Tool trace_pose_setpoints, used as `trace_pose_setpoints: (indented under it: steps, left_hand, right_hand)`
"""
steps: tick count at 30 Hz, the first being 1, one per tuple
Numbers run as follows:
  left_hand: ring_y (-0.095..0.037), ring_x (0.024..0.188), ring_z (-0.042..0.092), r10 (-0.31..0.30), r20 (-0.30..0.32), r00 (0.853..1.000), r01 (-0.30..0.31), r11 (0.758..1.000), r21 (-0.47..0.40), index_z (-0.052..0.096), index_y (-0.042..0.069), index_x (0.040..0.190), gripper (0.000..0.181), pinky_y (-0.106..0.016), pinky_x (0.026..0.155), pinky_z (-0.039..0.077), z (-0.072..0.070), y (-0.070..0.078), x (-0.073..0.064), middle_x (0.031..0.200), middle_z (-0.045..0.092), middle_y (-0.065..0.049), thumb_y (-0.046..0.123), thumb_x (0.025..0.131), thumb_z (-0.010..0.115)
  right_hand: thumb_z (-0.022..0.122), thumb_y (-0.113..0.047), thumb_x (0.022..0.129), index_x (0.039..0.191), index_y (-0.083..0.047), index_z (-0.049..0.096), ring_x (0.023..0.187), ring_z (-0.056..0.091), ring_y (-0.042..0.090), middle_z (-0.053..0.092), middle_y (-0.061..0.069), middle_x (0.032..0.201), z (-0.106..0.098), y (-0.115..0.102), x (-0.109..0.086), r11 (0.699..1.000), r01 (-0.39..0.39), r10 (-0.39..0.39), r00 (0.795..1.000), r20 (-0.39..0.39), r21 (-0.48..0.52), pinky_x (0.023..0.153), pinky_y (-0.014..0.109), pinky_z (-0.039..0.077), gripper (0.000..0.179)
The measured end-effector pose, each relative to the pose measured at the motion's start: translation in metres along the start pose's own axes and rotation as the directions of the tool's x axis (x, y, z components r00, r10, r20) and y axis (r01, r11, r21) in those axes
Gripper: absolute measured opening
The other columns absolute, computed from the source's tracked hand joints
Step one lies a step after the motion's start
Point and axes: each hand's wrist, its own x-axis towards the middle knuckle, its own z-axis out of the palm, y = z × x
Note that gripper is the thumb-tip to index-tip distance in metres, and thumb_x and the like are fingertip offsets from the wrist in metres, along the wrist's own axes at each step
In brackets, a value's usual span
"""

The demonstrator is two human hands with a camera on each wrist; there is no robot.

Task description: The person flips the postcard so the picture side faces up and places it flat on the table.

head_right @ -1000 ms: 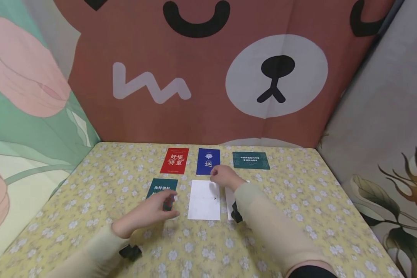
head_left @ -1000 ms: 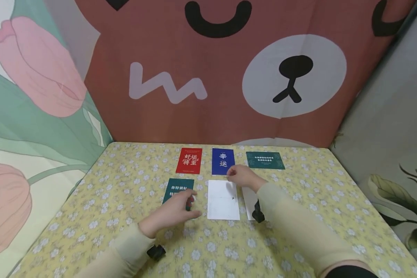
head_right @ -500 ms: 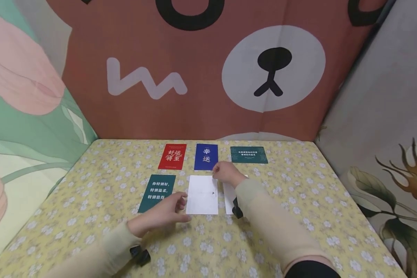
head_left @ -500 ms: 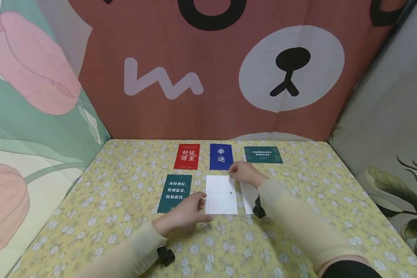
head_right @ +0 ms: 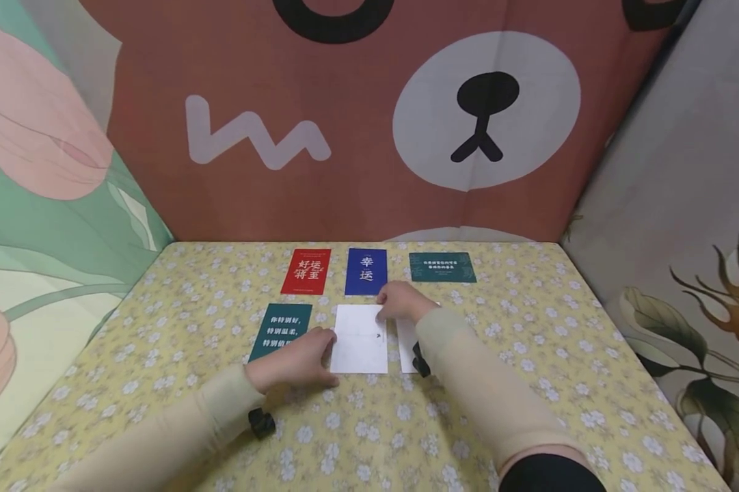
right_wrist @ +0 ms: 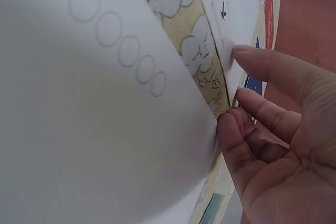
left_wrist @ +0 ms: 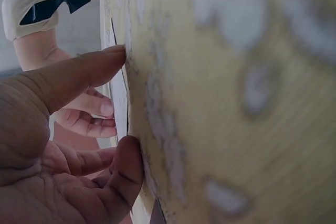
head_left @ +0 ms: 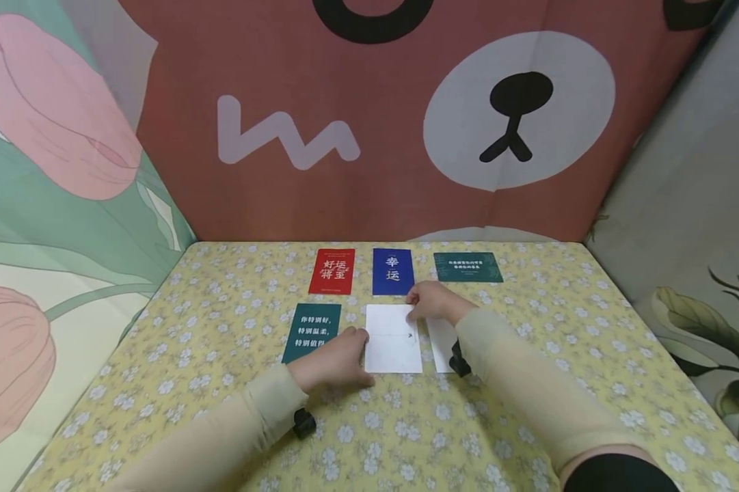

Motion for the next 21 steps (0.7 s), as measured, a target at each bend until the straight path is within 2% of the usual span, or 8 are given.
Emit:
trace_pose_setpoints:
  steps: [4,10,14,18,21]
  left_hand:
    - [-0.018,0.091,0.055,-0.004,-0.004,1.000,0.004,1.000,0.007,0.057,-0.005,0.131,0.063,-0.038,0.085,0.053,-0.002,-0.001,0.002,0.107,0.058,-0.008,0.022,0.083,0.088]
    - [-0.018,0.090,0.056,0.003,-0.012,1.000,-0.003,1.000,0.016,0.060,-0.004,0.129,0.056,-0.037,0.084,0.054,-0.002,-0.001,0.002,0.105,0.059,-0.006,0.020,0.086,0.085]
    - [-0.017,0.084,0.055,0.030,-0.005,1.000,-0.030,0.998,0.056,0.065,-0.001,0.116,0.042,-0.033,0.077,0.053,-0.003,0.001,0.002,0.098,0.057,-0.004,0.020,0.086,0.085]
    - [-0.014,0.076,0.054,0.058,0.004,0.998,-0.058,0.986,0.155,0.068,0.006,0.097,0.022,-0.029,0.070,0.051,-0.004,0.004,0.000,0.091,0.057,-0.001,0.023,0.091,0.081]
    - [-0.011,0.072,0.054,0.106,0.014,0.994,-0.106,0.954,0.282,0.072,0.006,0.094,0.019,-0.026,0.069,0.051,-0.004,0.008,-0.004,0.090,0.060,-0.001,0.024,0.094,0.078]
  right_hand:
    - [0.084,-0.015,0.088,0.114,-0.003,0.071,0.092,0.058,0.022,0.066,0.007,0.104,0.000,-0.003,0.002,0.999,-0.012,0.012,1.000,0.018,-0.043,0.086,0.037,0.052,0.031]
    - [0.084,-0.015,0.088,0.111,-0.004,0.070,0.093,0.058,0.022,0.066,0.007,0.105,0.000,-0.007,0.002,0.998,-0.040,0.041,0.999,0.030,-0.057,0.086,0.038,0.052,0.028]
    - [0.083,-0.014,0.088,0.112,-0.003,0.069,0.093,0.056,0.023,0.064,0.008,0.106,-0.001,-0.009,0.001,0.996,-0.022,0.025,0.999,0.034,-0.086,0.085,0.038,0.052,0.030]
    - [0.084,-0.016,0.088,0.111,-0.003,0.069,0.095,0.056,0.024,0.060,0.009,0.108,-0.001,-0.011,-0.001,0.994,-0.024,0.029,0.999,0.046,-0.108,0.087,0.038,0.052,0.031]
    - [0.084,-0.018,0.088,0.109,-0.003,0.070,0.095,0.055,0.024,0.059,0.009,0.107,-0.002,-0.012,0.000,0.991,-0.036,0.043,0.997,0.057,-0.129,0.086,0.037,0.051,0.030]
